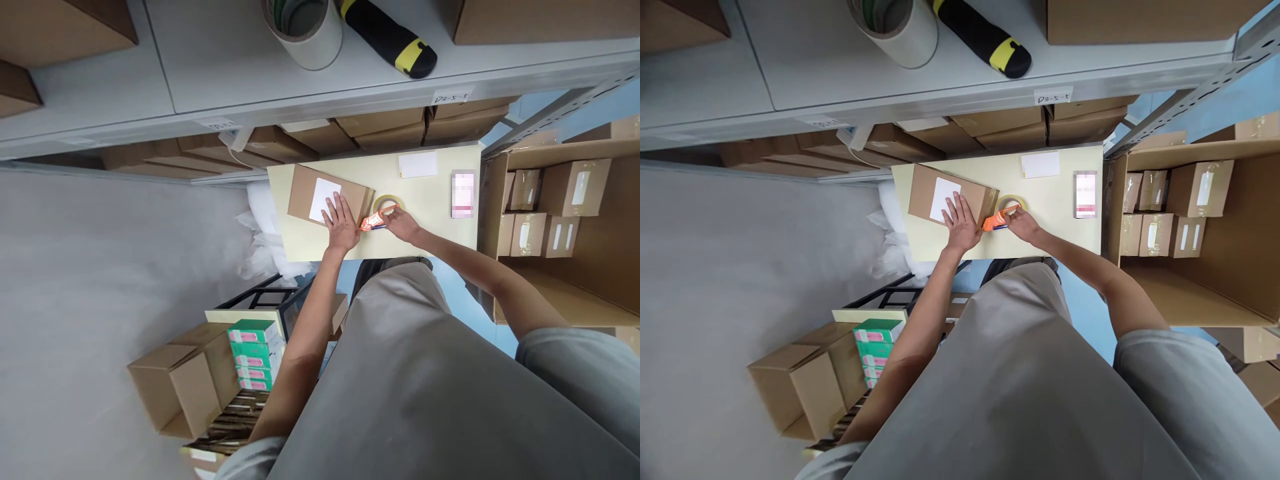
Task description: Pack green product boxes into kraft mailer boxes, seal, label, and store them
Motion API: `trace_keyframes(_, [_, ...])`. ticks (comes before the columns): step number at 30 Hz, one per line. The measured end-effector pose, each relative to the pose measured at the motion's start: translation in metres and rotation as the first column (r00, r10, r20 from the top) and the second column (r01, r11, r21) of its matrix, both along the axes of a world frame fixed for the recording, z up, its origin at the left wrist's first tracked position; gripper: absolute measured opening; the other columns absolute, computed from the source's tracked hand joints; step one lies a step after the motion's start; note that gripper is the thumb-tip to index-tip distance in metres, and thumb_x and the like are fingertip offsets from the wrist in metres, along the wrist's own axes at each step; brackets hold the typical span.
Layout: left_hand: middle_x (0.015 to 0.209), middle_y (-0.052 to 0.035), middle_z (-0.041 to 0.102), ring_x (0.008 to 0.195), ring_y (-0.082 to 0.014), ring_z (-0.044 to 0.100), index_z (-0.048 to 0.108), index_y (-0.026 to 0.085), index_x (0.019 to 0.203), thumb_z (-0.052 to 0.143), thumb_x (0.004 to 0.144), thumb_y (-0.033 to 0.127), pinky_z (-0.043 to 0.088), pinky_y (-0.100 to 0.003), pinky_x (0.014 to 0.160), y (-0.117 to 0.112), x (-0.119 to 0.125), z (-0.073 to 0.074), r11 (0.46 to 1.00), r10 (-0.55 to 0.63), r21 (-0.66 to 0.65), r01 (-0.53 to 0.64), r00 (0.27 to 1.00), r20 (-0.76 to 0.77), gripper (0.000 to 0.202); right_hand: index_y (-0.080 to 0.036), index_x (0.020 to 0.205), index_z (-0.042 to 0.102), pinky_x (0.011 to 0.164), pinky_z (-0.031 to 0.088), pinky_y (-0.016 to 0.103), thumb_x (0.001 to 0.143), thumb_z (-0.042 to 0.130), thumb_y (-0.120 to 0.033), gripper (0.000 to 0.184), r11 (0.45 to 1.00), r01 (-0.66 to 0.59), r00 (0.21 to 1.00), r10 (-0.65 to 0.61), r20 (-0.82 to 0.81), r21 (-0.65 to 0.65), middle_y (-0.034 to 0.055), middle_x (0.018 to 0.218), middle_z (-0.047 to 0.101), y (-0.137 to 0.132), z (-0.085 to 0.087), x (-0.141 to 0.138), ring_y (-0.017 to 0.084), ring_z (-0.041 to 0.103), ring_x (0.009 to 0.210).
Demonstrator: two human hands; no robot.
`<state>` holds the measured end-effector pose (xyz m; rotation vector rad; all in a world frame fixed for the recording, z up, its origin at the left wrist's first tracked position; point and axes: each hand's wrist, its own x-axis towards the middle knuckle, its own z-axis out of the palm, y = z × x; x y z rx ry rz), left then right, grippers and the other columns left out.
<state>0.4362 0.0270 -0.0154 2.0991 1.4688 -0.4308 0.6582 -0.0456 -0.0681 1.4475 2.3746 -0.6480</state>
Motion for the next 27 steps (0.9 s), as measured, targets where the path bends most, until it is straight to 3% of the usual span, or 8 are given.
trace_keyframes(6, [0.197, -0.0261, -0.007, 0.182, -0.0464, -0.022, 0.008, 0.001, 0.188, 0.076, 0.087, 0.02, -0.013, -0.076, 0.143, -0.001, -0.003, -0.008, 1.0, 0.011, 0.024, -0.012, 0.999, 0.046, 0.124, 0.003, 0.171, 0.054, 0.133, 0.039, 0.048, 0.106, 0.04, -0.003, 0.067, 0.999, -0.017, 1.0, 0.016, -0.01, -0.032, 0.022, 0.129, 0.087, -0.014, -0.003, 0.014, 0.033, 0.083, 0.12])
trace_keyframes(9, [0.196, -0.0279, -0.009, 0.181, -0.0486, -0.022, 0.007, -0.001, 0.188, 0.077, 0.085, 0.018, -0.013, -0.078, 0.143, -0.003, -0.002, -0.011, 1.0, 0.013, 0.027, -0.014, 0.999, 0.051, 0.126, -0.004, 0.173, 0.053, 0.133, 0.043, 0.049, 0.107, 0.043, -0.006, 0.067, 0.999, 0.002, 0.995, -0.005, -0.095, -0.038, 0.0195, 0.131, 0.088, -0.024, -0.003, 0.033, 0.033, 0.082, 0.124])
trace_keyframes(12, [0.195, -0.0292, -0.013, 0.181, -0.0507, -0.022, 0.006, -0.003, 0.187, 0.078, 0.084, 0.017, -0.014, -0.079, 0.142, -0.005, -0.001, -0.014, 1.0, 0.014, 0.027, -0.016, 0.998, 0.054, 0.127, -0.006, 0.168, 0.058, 0.13, 0.048, 0.051, 0.108, 0.043, -0.008, 0.063, 0.993, 0.109, 0.983, -0.115, -0.143, -0.047, 0.0202, 0.126, 0.088, -0.021, -0.004, 0.073, 0.035, 0.082, 0.123])
trace_keyframes(14, [0.195, -0.0296, -0.013, 0.181, -0.0509, -0.022, 0.006, -0.004, 0.187, 0.078, 0.084, 0.015, -0.014, -0.079, 0.142, -0.006, -0.001, -0.015, 0.999, 0.015, 0.03, -0.017, 0.998, 0.069, 0.127, 0.0, 0.167, 0.058, 0.131, 0.047, 0.053, 0.104, 0.042, -0.004, 0.065, 0.989, 0.147, 0.985, -0.15, -0.089, -0.033, 0.0231, 0.126, 0.088, -0.008, -0.003, 0.109, 0.036, 0.082, 0.123])
trace_keyframes(18, [0.195, -0.0288, -0.011, 0.181, -0.0503, -0.02, 0.007, -0.002, 0.187, 0.077, 0.084, 0.015, -0.014, -0.077, 0.142, -0.007, -0.005, -0.014, 0.999, -0.008, 0.037, 0.005, 0.996, 0.088, 0.125, 0.002, 0.159, 0.064, 0.129, 0.047, 0.051, 0.105, 0.042, -0.008, 0.059, 0.995, 0.084, 0.995, -0.087, 0.054, 0.058, 0.0236, 0.127, 0.087, 0.034, -0.003, 0.158, 0.034, 0.082, 0.121])
trace_keyframes(22, [0.195, -0.0296, -0.011, 0.181, -0.0494, -0.019, 0.005, -0.004, 0.187, 0.074, 0.085, 0.018, -0.013, -0.078, 0.142, -0.009, -0.014, -0.011, 0.996, -0.087, 0.022, 0.086, 0.995, 0.042, 0.125, 0.002, 0.153, 0.067, 0.125, 0.05, 0.052, 0.105, 0.047, -0.016, 0.055, 0.997, 0.068, 0.996, -0.07, 0.053, 0.041, 0.0231, 0.123, 0.087, 0.07, -0.009, 0.147, 0.034, 0.081, 0.122])
trace_keyframes(27, [0.195, -0.0309, -0.008, 0.182, -0.0476, -0.019, 0.005, -0.005, 0.186, 0.069, 0.084, 0.017, -0.01, -0.077, 0.144, -0.012, -0.025, -0.007, 0.987, -0.161, 0.012, 0.16, 0.987, 0.024, 0.123, 0.002, 0.152, 0.069, 0.126, 0.049, 0.056, 0.104, 0.047, -0.018, 0.056, 0.997, 0.051, 0.999, -0.05, -0.021, 0.062, 0.0199, 0.115, 0.088, 0.09, -0.029, 0.119, 0.034, 0.081, 0.119])
